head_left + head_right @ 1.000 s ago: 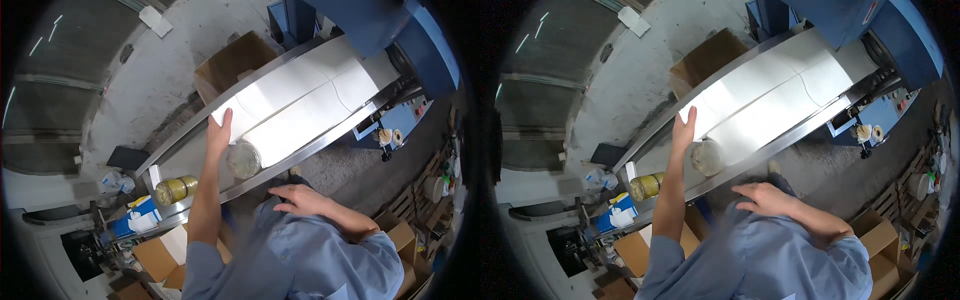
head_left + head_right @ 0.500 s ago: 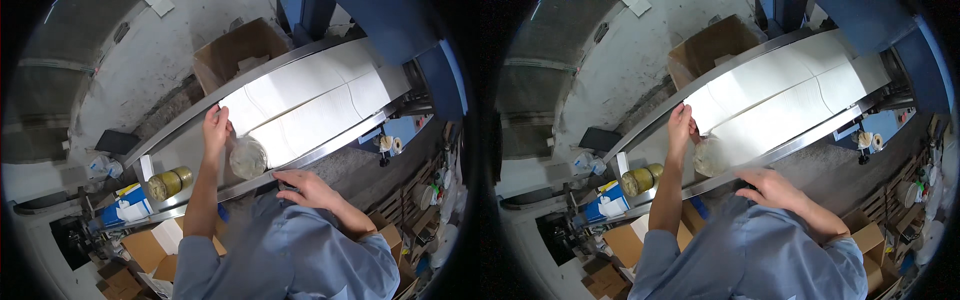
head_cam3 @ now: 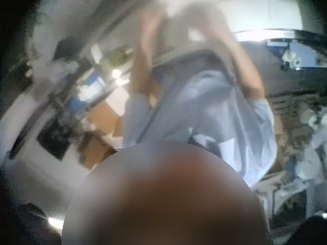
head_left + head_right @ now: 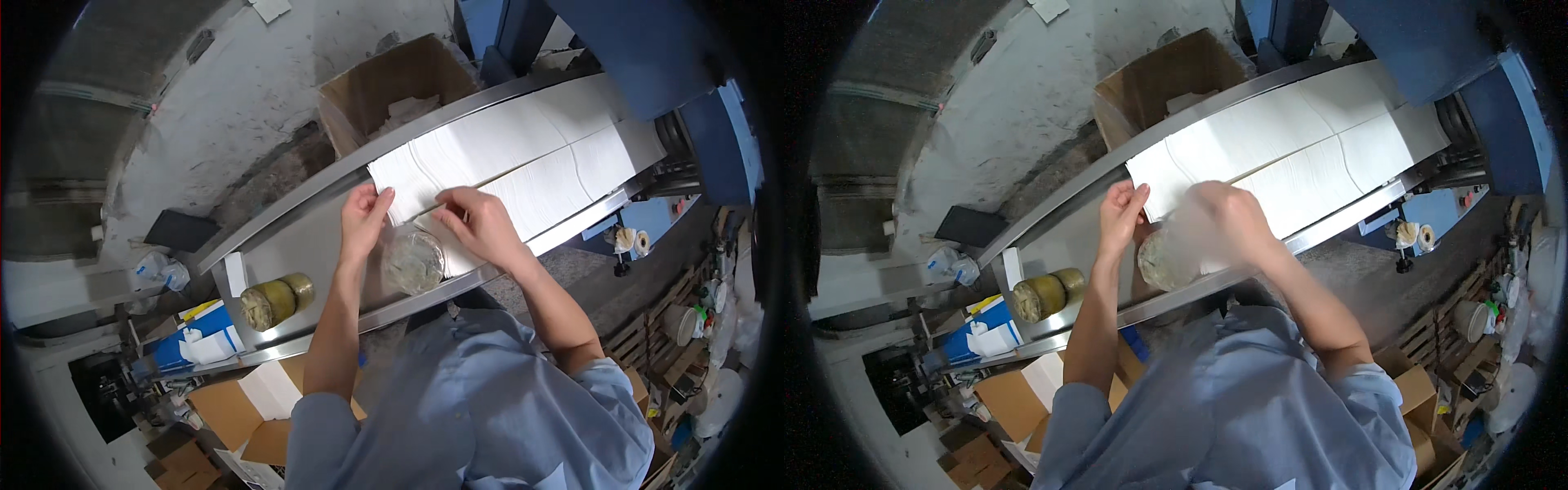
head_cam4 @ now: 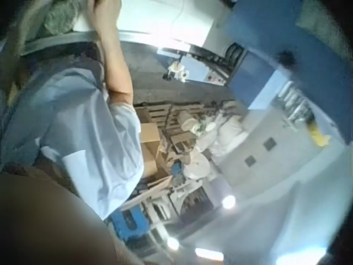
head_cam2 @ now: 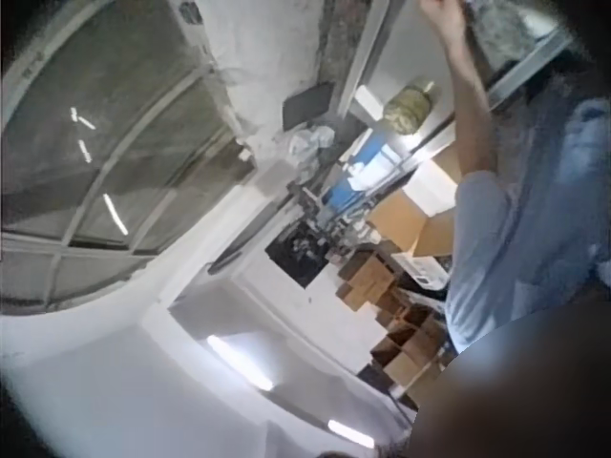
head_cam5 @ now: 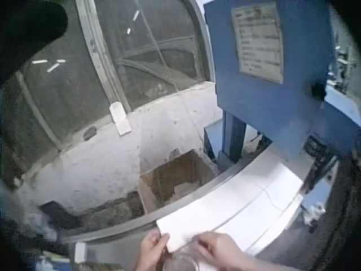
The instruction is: Sorting and packing stacks of white paper sheets into a large cardboard box.
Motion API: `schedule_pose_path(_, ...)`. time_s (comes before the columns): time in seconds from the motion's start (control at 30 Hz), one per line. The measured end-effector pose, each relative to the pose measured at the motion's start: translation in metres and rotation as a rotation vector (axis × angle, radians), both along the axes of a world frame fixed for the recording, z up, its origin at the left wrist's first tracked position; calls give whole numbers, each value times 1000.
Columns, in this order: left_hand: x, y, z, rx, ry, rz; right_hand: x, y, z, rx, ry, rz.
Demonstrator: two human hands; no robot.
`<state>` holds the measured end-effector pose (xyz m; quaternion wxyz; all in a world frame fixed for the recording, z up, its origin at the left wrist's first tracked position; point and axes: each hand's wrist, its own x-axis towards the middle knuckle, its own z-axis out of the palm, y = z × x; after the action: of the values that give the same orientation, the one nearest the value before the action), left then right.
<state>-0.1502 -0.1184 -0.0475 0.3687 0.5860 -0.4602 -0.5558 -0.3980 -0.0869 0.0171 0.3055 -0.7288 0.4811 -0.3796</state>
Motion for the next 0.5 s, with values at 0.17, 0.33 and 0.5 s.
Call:
schedule_pose_path(0.17, -31, -11, 13, -156, -363, 126, -8, -10, -8, 163, 101, -196)
schedule_pose_path(0.33, -44, -20, 22, -132, -371, 95, -9, -16, -12, 110, 151, -174)
schedule_pose_path(0.5, -47, -22, 13, -153, -415, 52, -5, -21, -17, 122, 144, -141)
